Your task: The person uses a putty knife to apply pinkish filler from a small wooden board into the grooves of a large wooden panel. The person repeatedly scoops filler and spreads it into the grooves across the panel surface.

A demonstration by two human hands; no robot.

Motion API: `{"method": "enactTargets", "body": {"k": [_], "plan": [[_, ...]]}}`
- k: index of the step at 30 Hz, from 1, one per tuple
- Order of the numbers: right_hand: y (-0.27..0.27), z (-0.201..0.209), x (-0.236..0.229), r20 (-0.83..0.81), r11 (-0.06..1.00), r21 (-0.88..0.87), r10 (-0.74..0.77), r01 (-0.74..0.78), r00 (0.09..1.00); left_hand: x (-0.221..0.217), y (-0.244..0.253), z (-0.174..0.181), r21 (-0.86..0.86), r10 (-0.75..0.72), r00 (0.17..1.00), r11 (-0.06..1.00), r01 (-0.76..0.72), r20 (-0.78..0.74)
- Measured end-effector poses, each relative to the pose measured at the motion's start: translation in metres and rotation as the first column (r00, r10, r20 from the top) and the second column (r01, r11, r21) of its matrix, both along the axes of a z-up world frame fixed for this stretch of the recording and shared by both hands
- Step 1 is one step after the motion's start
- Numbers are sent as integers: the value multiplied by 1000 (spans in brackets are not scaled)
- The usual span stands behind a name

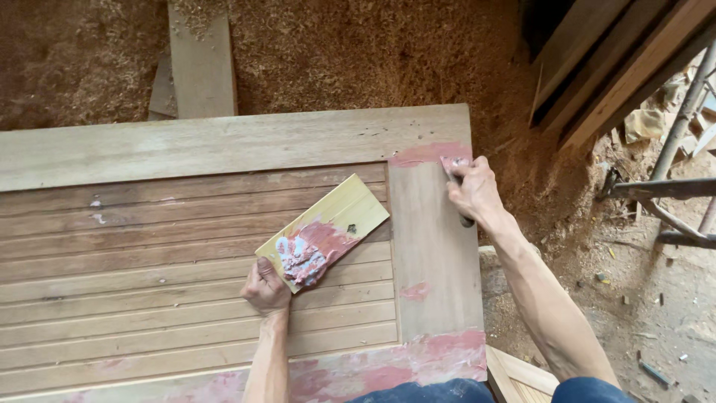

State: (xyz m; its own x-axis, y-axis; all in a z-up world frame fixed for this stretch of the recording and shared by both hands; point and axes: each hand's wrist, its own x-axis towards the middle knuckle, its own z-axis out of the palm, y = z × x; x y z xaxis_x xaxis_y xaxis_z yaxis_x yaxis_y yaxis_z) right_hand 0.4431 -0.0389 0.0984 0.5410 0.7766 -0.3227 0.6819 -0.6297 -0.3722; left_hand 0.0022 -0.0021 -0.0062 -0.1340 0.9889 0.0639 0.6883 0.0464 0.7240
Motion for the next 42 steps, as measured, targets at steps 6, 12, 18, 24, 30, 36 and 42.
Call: {"method": "enactTargets", "body": {"k": [6, 12, 18, 24, 30, 36, 42], "plan": [[29, -23, -54, -63, 981, 158, 120, -109, 991, -2, 3, -3, -9, 6, 1000, 1000, -6, 31], [47, -35, -103, 75, 961, 218, 160, -172, 984, -3, 3, 1, -60, 20, 998, 998, -17, 54], [59, -2, -79, -56, 968, -11, 251, -252, 966, -2, 5, 0, 9, 17, 997, 1000, -18, 78], [85, 3, -56, 284, 731, -330, 680, -597, 676, -1, 5, 1, 13, 12, 996, 1000, -14, 84], [64, 9, -10, 272, 712, -472, 678, -519, 683, -4, 3, -1, -3, 4, 998, 1000, -4, 70], [21, 25, 37, 329, 756, -523, 605, -393, 725, -3, 5, 2, -48, 25, 992, 999, -19, 121], [1, 50, 33, 310, 780, -598, 438, -185, 844, -11, 8, 4, -260, 66, 900, 964, 54, 431]]}}
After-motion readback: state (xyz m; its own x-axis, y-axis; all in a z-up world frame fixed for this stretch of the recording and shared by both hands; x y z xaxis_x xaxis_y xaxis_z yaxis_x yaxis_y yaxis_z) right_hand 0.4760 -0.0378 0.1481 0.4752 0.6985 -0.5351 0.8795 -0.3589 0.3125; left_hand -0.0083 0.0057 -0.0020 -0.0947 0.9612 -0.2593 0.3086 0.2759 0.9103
